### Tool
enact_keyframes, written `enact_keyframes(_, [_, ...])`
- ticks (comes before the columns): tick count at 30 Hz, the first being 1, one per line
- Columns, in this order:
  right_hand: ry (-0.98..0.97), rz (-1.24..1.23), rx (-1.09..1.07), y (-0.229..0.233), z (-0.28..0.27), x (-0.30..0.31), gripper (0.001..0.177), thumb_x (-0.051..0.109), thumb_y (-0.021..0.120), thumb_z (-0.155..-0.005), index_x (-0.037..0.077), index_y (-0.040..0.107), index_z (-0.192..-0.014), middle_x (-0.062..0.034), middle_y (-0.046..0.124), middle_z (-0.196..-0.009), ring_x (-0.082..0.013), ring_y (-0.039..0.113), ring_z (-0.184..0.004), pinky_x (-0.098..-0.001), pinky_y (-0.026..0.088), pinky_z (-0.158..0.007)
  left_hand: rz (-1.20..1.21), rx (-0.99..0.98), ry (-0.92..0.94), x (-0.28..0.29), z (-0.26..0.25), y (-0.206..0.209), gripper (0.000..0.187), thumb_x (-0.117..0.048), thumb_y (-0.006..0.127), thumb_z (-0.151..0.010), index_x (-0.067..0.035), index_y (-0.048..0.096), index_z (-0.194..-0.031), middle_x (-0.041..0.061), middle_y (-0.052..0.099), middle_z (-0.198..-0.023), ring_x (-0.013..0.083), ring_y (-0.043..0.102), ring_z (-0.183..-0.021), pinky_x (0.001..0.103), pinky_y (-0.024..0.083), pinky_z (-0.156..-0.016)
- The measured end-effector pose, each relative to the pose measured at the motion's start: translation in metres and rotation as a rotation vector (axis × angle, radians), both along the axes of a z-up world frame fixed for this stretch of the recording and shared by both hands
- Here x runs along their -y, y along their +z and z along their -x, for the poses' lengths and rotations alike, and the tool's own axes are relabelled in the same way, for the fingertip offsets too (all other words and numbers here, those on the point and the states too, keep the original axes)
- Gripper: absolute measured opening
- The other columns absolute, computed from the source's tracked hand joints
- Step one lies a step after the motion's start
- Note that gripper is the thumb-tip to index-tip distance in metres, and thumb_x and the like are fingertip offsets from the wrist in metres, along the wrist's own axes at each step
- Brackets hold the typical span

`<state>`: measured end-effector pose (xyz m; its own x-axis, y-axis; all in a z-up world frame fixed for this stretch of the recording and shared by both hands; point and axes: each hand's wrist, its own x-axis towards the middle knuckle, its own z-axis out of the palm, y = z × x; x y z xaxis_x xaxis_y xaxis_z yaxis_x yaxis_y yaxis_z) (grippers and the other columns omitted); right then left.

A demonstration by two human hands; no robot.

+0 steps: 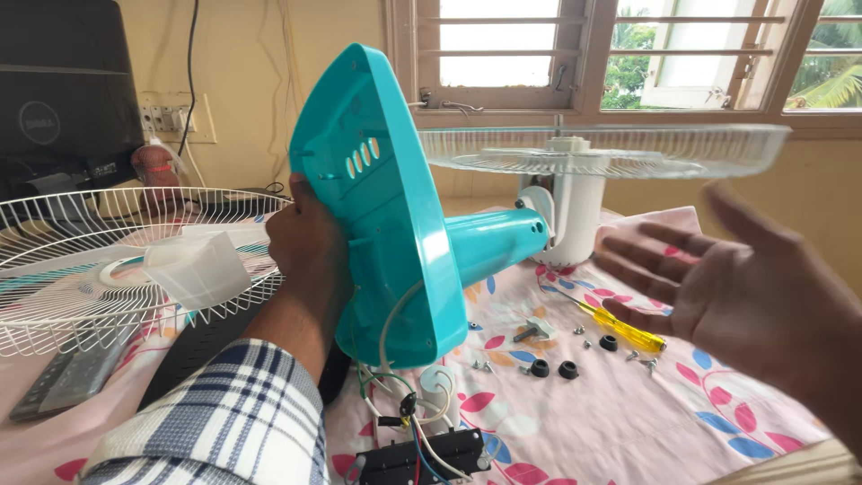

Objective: The person uses a screwdriver to remove screws from the back panel of a teal fan housing, detaches the control module, and then reattaches the fan head to the housing. The person then reinstalls the control module and secures it with screws.

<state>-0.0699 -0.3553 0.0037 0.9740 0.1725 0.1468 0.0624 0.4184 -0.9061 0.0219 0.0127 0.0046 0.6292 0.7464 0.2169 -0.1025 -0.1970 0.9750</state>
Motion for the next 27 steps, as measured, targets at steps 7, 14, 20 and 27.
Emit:
enact_keyframes(7, [-0.092, -0.075, -0.157, 0.046, 0.019, -0.036, 0.126, 0.087, 0.044, -0.079, -0.005, 0.007, -0.157, -0.0289, 0.035, -0.155, -0.0409, 0.046, -0.139, -0.074, 0.035, -0.105, 0.009, 0.049, -0.016, 0.006, 0.009, -0.004, 0.065, -0.056, 0.035, -0.105, -0.005, 0.077, -0.103, 0.018, 0.075, -0.1, 0.0371, 0.072, -0.096, 0.051, 0.057, -0.083])
enact_keyframes(14, [-0.187, -0.308, -0.225, 0.057, 0.021, -0.065, 0.121, 0.081, 0.043, -0.086, 0.0, -0.008, -0.159, -0.03, 0.025, -0.159, -0.0443, 0.041, -0.143, -0.0832, 0.022, -0.103, 0.0, 0.086, -0.028, 0.007, 0.014, -0.004, 0.065, -0.055, 0.038, -0.104, -0.003, 0.076, -0.091, 0.016, 0.076, -0.091, 0.0332, 0.072, -0.088, 0.05, 0.055, -0.078])
enact_keyframes(20, [-0.158, -0.435, -0.209, 0.061, 0.007, -0.058, 0.112, 0.052, 0.063, -0.096, -0.002, -0.012, -0.159, -0.032, 0.025, -0.16, -0.0477, 0.04, -0.142, -0.0826, 0.018, -0.104, 0.072, 0.292, -0.23, -0.001, 0.009, -0.019, 0.051, -0.043, 0.049, -0.105, 0.001, 0.07, -0.093, 0.013, 0.074, -0.092, 0.0249, 0.069, -0.085, 0.045, 0.055, -0.073])
enact_keyframes(27, [-0.278, -0.456, -0.22, 0.071, 0.012, -0.066, 0.088, 0.009, 0.049, -0.095, 0.0, -0.011, -0.159, -0.0359, 0.026, -0.155, -0.0516, 0.045, -0.141, -0.0767, 0.026, -0.109, 0.23, 0.397, -0.718, -0.015, 0.022, -0.038, 0.055, -0.048, 0.046, -0.099, -0.001, 0.057, -0.127, 0.016, 0.072, -0.114, 0.0286, 0.074, -0.098, 0.051, 0.063, -0.086])
